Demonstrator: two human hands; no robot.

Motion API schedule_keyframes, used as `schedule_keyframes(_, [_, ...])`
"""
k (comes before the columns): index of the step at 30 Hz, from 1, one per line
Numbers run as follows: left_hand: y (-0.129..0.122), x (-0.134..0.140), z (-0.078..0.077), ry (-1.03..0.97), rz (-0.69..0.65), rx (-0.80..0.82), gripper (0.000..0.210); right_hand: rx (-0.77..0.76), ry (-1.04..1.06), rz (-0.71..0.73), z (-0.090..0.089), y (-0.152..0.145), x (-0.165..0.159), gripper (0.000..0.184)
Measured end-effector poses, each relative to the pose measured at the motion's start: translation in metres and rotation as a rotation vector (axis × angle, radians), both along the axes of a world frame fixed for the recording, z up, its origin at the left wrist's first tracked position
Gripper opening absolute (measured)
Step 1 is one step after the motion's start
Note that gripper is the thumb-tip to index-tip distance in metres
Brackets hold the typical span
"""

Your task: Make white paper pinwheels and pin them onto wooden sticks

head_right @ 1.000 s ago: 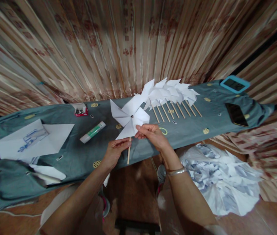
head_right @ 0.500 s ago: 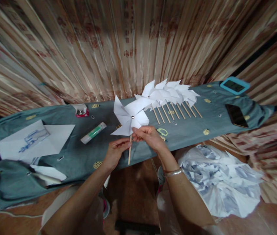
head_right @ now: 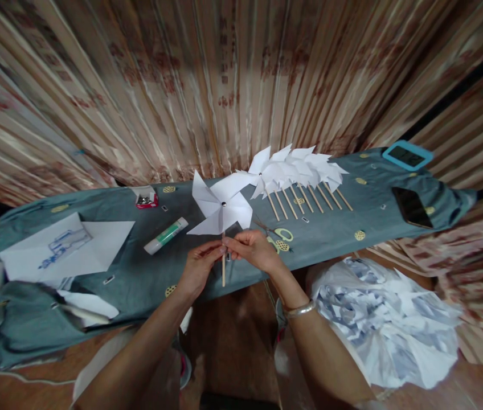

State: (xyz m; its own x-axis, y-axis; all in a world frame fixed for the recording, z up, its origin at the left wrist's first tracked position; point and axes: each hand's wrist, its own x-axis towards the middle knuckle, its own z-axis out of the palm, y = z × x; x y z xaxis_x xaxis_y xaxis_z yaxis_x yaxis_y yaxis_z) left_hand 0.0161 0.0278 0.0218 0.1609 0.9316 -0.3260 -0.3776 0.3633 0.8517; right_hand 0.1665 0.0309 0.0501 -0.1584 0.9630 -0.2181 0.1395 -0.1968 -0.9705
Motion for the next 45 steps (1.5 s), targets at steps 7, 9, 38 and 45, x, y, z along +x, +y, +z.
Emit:
schedule_keyframes(7, [0.008,-0.008,0.006,-0.045,0.092,-0.031,0.026,0.013,-0.149,0.09,-0.014,-0.008,-0.004,0.044])
schedule_keyframes(9, [0.01,-0.009,0.007,-0.059,0.101,-0.037,0.028,0.021,-0.185,0.132,-0.015,-0.01,-0.007,0.041])
schedule_keyframes(38, [-0.004,-0.012,-0.001,0.024,-0.014,-0.054,0.032,0.159,-1.423,0.01,0.012,0.052,0.07,0.03])
schedule_keyframes(45, [-0.007,-0.018,0.002,0.054,-0.017,-0.048,0.029,0.114,-1.525,0.01,0.0,0.061,0.079,0.032])
